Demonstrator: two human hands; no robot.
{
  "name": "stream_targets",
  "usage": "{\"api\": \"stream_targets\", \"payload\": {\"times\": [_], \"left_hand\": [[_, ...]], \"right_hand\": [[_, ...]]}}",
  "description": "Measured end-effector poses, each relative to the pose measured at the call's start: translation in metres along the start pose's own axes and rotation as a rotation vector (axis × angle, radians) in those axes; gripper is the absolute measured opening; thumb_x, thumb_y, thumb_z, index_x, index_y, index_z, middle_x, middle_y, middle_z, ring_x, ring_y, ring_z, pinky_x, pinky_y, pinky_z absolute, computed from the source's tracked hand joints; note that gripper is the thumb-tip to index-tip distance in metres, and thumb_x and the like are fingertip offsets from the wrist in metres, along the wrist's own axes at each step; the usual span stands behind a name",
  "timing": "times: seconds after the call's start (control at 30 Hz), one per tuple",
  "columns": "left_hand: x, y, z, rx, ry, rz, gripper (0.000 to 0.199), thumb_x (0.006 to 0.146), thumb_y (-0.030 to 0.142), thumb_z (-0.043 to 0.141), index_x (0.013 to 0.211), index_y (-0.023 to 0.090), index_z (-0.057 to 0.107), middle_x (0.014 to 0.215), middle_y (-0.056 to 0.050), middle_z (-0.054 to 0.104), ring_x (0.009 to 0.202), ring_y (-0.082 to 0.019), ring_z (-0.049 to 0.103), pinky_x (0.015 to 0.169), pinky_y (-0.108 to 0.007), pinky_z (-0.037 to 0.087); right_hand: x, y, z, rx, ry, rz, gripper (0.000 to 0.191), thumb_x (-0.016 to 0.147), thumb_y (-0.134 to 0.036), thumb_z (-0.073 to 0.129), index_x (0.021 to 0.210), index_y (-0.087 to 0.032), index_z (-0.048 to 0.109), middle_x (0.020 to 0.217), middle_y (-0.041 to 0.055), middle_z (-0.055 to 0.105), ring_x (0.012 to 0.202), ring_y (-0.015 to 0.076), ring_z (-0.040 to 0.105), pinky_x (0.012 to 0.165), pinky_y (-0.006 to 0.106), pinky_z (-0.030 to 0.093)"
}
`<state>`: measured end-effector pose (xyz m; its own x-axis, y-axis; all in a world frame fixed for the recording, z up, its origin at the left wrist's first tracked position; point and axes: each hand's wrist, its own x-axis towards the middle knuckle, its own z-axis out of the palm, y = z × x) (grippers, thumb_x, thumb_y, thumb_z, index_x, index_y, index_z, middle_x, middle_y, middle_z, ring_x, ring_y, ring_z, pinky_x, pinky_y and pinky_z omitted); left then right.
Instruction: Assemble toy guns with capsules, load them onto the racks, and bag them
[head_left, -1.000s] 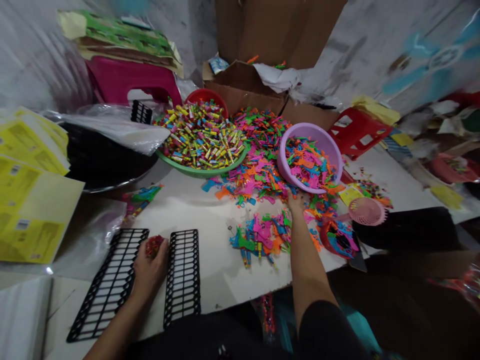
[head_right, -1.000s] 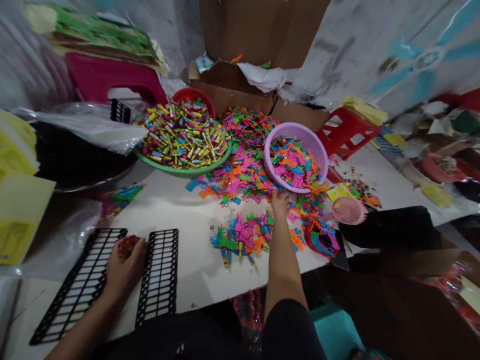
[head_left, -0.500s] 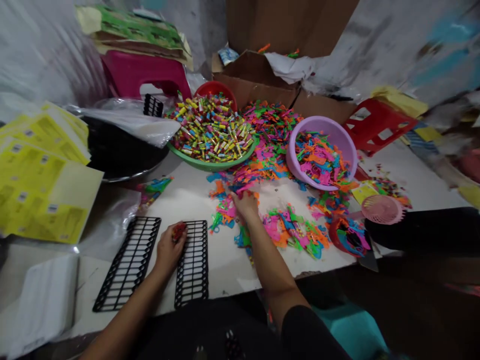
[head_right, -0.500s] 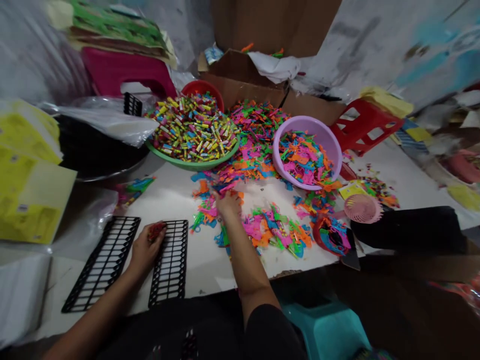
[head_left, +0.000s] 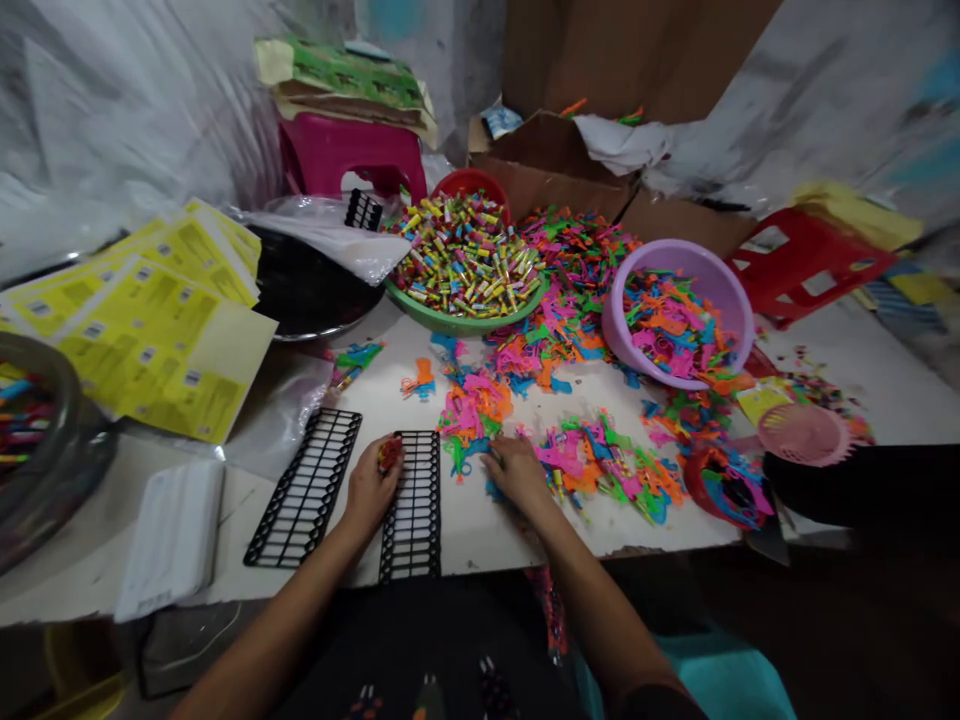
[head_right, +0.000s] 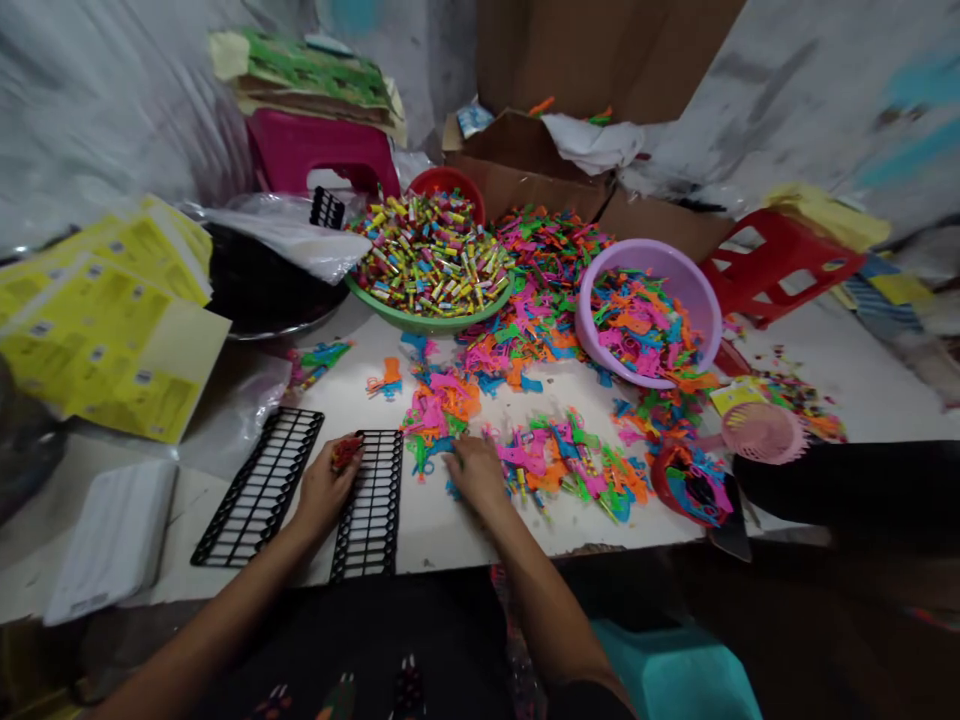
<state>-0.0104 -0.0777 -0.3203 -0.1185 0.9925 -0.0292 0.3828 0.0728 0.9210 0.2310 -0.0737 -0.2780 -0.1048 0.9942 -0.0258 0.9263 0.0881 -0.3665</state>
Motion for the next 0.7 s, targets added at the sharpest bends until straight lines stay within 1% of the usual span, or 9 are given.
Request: {"api": "stream_targets", "payload": {"times": [0.07, 0.13, 0.17, 0.23, 0.33, 0.4, 0.5, 0.63, 0.7], "left_hand": [[-0.001, 0.000, -0.001, 0.006, 0.026, -0.008, 0.035, 0.076, 0.034, 0.053, 0.107, 0.019, 0.051, 0.111, -0.009, 0.056, 0.104, -0.020, 0.051, 0.093, -0.033, 0.037], [-0.002, -0.001, -0.001, 0.019, 0.053, 0.005, 0.035, 0.077, 0.035, 0.052, 0.107, 0.018, 0.051, 0.113, -0.010, 0.054, 0.107, -0.020, 0.050, 0.095, -0.034, 0.036], [-0.002, -0.001, -0.001, 0.025, 0.061, 0.012, 0.034, 0.077, 0.036, 0.052, 0.106, 0.018, 0.051, 0.114, -0.010, 0.054, 0.108, -0.020, 0.049, 0.096, -0.034, 0.035], [-0.002, -0.003, -0.001, 0.028, 0.065, 0.018, 0.033, 0.076, 0.036, 0.052, 0.105, 0.019, 0.052, 0.114, -0.010, 0.053, 0.109, -0.020, 0.048, 0.097, -0.034, 0.034], [0.000, -0.008, 0.000, -0.004, 0.059, -0.010, 0.035, 0.074, 0.038, 0.054, 0.103, 0.019, 0.053, 0.114, -0.009, 0.054, 0.108, -0.021, 0.049, 0.097, -0.036, 0.035], [0.003, -0.015, 0.002, -0.013, 0.076, -0.032, 0.038, 0.073, 0.042, 0.053, 0.104, 0.018, 0.053, 0.111, -0.009, 0.056, 0.104, -0.022, 0.052, 0.095, -0.039, 0.038], [0.007, -0.027, 0.005, 0.032, 0.089, -0.017, 0.040, 0.072, 0.045, 0.053, 0.102, 0.018, 0.054, 0.107, -0.009, 0.058, 0.101, -0.023, 0.054, 0.093, -0.043, 0.039], [0.009, -0.034, 0.007, 0.090, 0.087, 0.022, 0.038, 0.071, 0.044, 0.054, 0.099, 0.018, 0.057, 0.105, -0.008, 0.060, 0.099, -0.023, 0.055, 0.092, -0.042, 0.041], [0.009, -0.032, 0.006, 0.117, 0.082, 0.019, 0.038, 0.072, 0.044, 0.053, 0.099, 0.018, 0.057, 0.104, -0.008, 0.060, 0.099, -0.023, 0.055, 0.091, -0.042, 0.042]], "right_hand": [[0.022, 0.021, -0.022, 0.126, 0.144, 0.080, 0.035, 0.083, -0.039, 0.037, 0.101, -0.019, 0.060, 0.100, 0.0088, 0.064, 0.093, 0.0185, 0.057, 0.086, 0.034, 0.041], [0.063, 0.043, -0.051, 0.173, 0.328, 0.148, 0.040, 0.084, -0.040, 0.035, 0.104, -0.015, 0.059, 0.100, 0.0103, 0.063, 0.092, 0.0177, 0.057, 0.084, 0.030, 0.042], [0.088, 0.054, -0.066, 0.163, 0.379, 0.161, 0.041, 0.083, -0.040, 0.036, 0.105, -0.014, 0.058, 0.103, 0.0110, 0.062, 0.095, 0.0183, 0.056, 0.085, 0.031, 0.041], [0.139, 0.075, -0.092, 0.102, 0.415, 0.203, 0.043, 0.081, -0.038, 0.041, 0.111, -0.011, 0.055, 0.112, 0.0124, 0.058, 0.105, 0.0202, 0.050, 0.092, 0.033, 0.036], [0.205, 0.099, -0.114, 0.031, 0.358, 0.311, 0.053, 0.079, -0.043, 0.043, 0.123, -0.014, 0.045, 0.127, 0.0129, 0.046, 0.118, 0.0242, 0.039, 0.099, 0.038, 0.028], [0.237, 0.110, -0.116, 0.025, 0.282, 0.414, 0.060, 0.078, -0.050, 0.041, 0.129, -0.019, 0.038, 0.135, 0.0125, 0.036, 0.122, 0.0274, 0.034, 0.099, 0.042, 0.026], [0.265, 0.125, -0.107, 0.034, 0.167, 0.550, 0.069, 0.074, -0.061, 0.038, 0.133, -0.027, 0.029, 0.143, 0.0095, 0.020, 0.127, 0.0319, 0.025, 0.099, 0.049, 0.022], [0.276, 0.142, -0.083, 0.055, 0.057, 0.622, 0.073, 0.070, -0.069, 0.033, 0.133, -0.033, 0.025, 0.144, 0.0089, 0.016, 0.126, 0.0361, 0.024, 0.095, 0.058, 0.022], [0.268, 0.147, -0.073, 0.072, 0.026, 0.598, 0.072, 0.071, -0.070, 0.031, 0.133, -0.034, 0.025, 0.143, 0.0085, 0.017, 0.124, 0.0344, 0.029, 0.096, 0.055, 0.024]]}}
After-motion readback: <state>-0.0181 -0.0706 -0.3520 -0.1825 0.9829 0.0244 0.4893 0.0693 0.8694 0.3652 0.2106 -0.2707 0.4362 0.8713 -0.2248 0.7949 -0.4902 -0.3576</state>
